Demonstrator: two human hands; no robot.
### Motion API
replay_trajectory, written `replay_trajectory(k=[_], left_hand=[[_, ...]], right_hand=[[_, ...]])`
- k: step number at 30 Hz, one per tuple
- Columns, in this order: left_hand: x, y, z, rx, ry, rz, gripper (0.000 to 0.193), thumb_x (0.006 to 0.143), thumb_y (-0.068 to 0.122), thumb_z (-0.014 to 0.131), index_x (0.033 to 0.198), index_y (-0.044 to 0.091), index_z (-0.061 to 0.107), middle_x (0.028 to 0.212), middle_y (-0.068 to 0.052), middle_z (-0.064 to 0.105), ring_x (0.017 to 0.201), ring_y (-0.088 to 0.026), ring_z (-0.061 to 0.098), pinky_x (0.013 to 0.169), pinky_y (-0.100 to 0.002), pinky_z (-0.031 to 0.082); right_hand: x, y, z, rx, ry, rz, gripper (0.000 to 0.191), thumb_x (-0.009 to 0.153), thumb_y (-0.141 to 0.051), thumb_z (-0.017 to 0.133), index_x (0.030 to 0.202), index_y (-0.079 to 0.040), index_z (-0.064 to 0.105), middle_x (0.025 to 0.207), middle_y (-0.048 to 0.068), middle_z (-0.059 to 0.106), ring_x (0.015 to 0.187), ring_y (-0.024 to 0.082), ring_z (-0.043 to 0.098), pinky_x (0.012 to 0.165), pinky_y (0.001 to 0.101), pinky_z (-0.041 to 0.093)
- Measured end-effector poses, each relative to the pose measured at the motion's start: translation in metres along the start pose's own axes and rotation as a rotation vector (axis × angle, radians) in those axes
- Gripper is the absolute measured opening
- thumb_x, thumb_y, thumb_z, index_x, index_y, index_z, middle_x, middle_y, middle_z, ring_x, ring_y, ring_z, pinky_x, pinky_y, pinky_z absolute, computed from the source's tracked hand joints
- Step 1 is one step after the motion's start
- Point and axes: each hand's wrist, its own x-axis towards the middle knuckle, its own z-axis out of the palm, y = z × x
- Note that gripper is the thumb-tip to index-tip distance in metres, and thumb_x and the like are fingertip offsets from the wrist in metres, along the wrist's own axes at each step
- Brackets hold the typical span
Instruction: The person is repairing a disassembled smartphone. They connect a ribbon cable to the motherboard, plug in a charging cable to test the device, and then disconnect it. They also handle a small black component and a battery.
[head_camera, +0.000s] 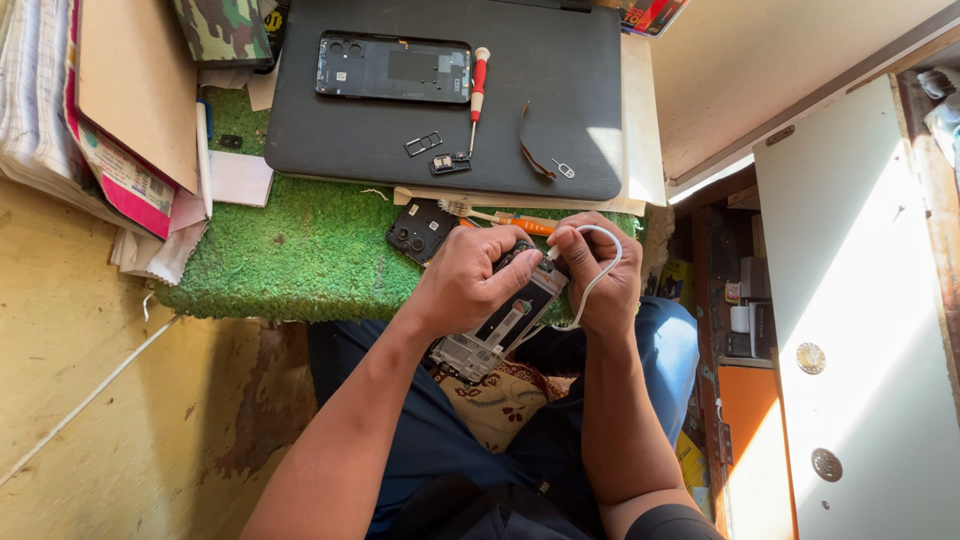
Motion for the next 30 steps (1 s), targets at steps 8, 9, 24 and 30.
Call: replay_trajectory(k=[8, 9, 24, 30], left_hand=[[-0.0001, 0.0009, 0.0003, -0.056, -0.015, -0.030, 0.022, 0.098, 0.017, 0.064, 0.085, 0.000, 0.068, 0.062, -0.003, 0.068, 0.057, -0.007, 0.068, 0.050, -0.025, 0.052], [-0.0002, 0.0012, 0.0004, -0.060, -0.013, -0.034, 0.022, 0.098, 0.017, 0.064, 0.085, 0.000, 0.068, 0.062, -0.003, 0.068, 0.057, -0.007, 0.068, 0.050, -0.025, 0.052], [0.0018, -0.0076, -0.0004, -0.037, 0.025, 0.034, 0.024, 0.099, 0.019, 0.065, 0.088, -0.002, 0.067, 0.063, -0.004, 0.057, 0.063, -0.003, 0.047, 0.055, -0.027, 0.045], [0.0011, -0.0077, -0.0010, -0.059, 0.016, 0.048, 0.027, 0.099, 0.021, 0.065, 0.089, -0.003, 0.067, 0.066, -0.006, 0.058, 0.064, -0.004, 0.048, 0.056, -0.028, 0.046]], right_hand=[[-0.0001, -0.0007, 0.0007, 0.004, -0.015, 0.003, 0.016, 0.103, -0.014, 0.070, 0.101, 0.002, 0.070, 0.088, 0.003, 0.069, 0.077, 0.006, 0.060, 0.071, 0.0199, 0.047], [0.0001, -0.0008, 0.0005, -0.001, -0.017, 0.006, 0.016, 0.103, -0.014, 0.071, 0.101, 0.002, 0.070, 0.088, 0.003, 0.069, 0.077, 0.006, 0.060, 0.071, 0.0198, 0.047], [-0.0007, -0.0059, 0.0046, 0.186, -0.047, 0.019, 0.021, 0.105, -0.018, 0.064, 0.110, 0.002, 0.068, 0.090, 0.005, 0.070, 0.078, 0.006, 0.062, 0.072, 0.0194, 0.048], [0.0013, -0.0002, -0.0030, 0.116, -0.063, 0.010, 0.016, 0.104, -0.013, 0.069, 0.106, 0.003, 0.068, 0.094, 0.005, 0.070, 0.082, 0.006, 0.060, 0.077, 0.0201, 0.047]])
